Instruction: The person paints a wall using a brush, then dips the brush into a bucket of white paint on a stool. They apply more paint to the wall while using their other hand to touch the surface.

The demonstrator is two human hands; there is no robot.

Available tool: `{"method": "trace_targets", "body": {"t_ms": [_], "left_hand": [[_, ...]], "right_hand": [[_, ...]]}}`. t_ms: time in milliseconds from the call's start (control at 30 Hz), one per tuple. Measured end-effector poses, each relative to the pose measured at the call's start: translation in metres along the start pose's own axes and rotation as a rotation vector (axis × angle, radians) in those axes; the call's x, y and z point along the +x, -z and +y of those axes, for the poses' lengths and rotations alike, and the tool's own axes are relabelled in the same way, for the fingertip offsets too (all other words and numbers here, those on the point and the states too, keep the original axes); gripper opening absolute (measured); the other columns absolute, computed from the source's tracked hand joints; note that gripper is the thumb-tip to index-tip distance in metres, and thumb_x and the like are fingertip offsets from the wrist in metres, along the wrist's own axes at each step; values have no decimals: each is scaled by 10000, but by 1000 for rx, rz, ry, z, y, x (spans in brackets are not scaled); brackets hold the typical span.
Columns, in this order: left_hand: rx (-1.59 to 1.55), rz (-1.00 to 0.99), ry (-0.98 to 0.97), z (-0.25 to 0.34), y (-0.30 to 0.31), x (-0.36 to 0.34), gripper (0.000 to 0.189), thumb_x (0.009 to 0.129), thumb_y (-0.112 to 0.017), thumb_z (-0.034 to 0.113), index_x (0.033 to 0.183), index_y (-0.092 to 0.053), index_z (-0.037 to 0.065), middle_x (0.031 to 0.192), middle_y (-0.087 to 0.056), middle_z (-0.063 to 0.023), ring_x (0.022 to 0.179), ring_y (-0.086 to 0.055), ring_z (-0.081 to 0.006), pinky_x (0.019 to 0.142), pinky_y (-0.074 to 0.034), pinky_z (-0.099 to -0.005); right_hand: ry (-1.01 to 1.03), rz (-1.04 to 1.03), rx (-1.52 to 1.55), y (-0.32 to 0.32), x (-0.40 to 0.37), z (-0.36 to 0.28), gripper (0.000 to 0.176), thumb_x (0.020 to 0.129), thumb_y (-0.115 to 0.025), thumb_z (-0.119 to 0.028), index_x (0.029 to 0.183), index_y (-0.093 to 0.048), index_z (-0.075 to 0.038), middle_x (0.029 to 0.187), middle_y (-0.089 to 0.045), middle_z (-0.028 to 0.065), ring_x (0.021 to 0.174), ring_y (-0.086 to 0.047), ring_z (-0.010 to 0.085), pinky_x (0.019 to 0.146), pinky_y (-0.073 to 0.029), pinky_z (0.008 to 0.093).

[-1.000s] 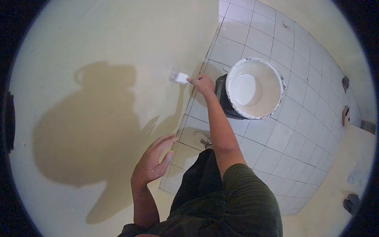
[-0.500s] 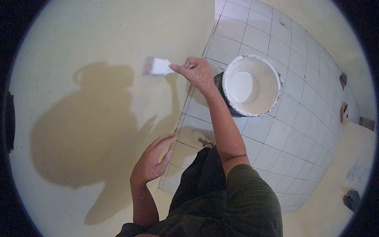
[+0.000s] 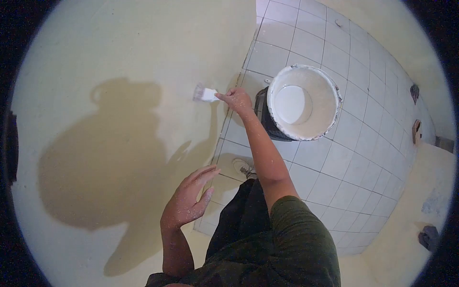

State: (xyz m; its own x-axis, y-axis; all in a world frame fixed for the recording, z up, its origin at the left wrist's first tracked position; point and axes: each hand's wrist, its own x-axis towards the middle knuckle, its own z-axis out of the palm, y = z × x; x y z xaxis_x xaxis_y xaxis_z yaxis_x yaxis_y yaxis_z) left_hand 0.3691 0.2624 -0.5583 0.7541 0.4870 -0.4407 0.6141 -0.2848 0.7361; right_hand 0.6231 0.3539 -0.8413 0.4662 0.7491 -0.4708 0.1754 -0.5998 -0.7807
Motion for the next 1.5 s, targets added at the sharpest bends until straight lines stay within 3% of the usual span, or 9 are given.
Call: {"method": "trace_targets", "body": {"t_ms": [167, 267, 467, 567, 733, 967, 1200, 1400, 1500], "left_hand": [[4, -12, -14, 4, -11, 4, 452, 973, -593, 112, 1423, -577, 70, 1484, -553, -179, 1376, -516, -379, 1172, -386, -460], [21, -39, -10, 9, -12, 6, 453, 969, -595, 106, 1420, -578, 64, 1484, -554, -176, 1377, -515, -378, 1173, -387, -456], [-8, -31, -19, 7, -13, 4, 448, 970, -593, 111, 1416, -581, 66, 1481, -555, -179, 1379, -511, -381, 1176, -382, -459], [-6, -29, -30, 4, -14, 4, 446, 970, -593, 110, 1414, -582, 66, 1479, -555, -182, 1378, -511, -381, 1175, -382, -460], [6, -28, -42, 14, -12, 7, 454, 968, -593, 107, 1420, -576, 64, 1480, -550, -186, 1378, -509, -383, 1176, -381, -460], [-5, -19, -36, 14, -8, 0, 469, 967, -590, 108, 1434, -566, 74, 1484, -549, -184, 1378, -508, -383, 1177, -381, -460], [15, -59, 27, 11, -15, -6, 474, 975, -581, 131, 1444, -557, 73, 1496, -542, -175, 1387, -499, -375, 1183, -375, -462], [17, -59, 5, 14, -22, -6, 467, 982, -578, 134, 1442, -551, 60, 1512, -529, -168, 1391, -493, -372, 1188, -370, -460], [22, -67, -1, 17, -24, -6, 465, 985, -574, 135, 1442, -550, 55, 1519, -523, -167, 1390, -492, -375, 1188, -369, -462]], "right_hand": [[-176, 131, -387, -48, 34, 53, 515, 781, -812, -602, 989, -780, -132, 975, -774, 110, 999, -736, 333, 848, -569, 461], [-117, 190, -347, -48, 44, 42, 470, 799, -808, -564, 970, -788, -127, 961, -774, 123, 1003, -736, 347, 853, -572, 473], [2, 77, -11, 49, -13, -67, 465, 755, -872, -495, 779, -744, -49, 746, -724, 98, 704, -703, 237, 661, -544, 380], [190, 20, 386, 87, -57, -114, 439, 778, -916, -387, 653, -607, -102, 598, -539, -24, 548, -459, 83, 528, -385, 267], [289, -101, 661, 100, -91, -153, 477, 794, -916, -368, 634, -539, -124, 606, -514, -38, 535, -449, 67, 493, -337, 244], [-80, -143, 482, 2, -32, -52, 459, 781, -890, -428, 672, -636, -62, 621, -585, 41, 594, -584, 140, 564, -484, 319], [-240, 173, -186, -45, -27, 44, 548, 756, -809, -622, 819, -719, -85, 749, -710, 105, 733, -698, 284, 755, -546, 407], [-33, 108, -61, 20, -81, -72, 514, 773, -804, -570, 755, -745, -60, 738, -720, 159, 740, -720, 357, 701, -558, 458], [166, 67, 178, 71, -129, -143, 493, 789, -847, -491, 654, -670, -51, 589, -623, 70, 575, -619, 203, 577, -489, 364]]}}
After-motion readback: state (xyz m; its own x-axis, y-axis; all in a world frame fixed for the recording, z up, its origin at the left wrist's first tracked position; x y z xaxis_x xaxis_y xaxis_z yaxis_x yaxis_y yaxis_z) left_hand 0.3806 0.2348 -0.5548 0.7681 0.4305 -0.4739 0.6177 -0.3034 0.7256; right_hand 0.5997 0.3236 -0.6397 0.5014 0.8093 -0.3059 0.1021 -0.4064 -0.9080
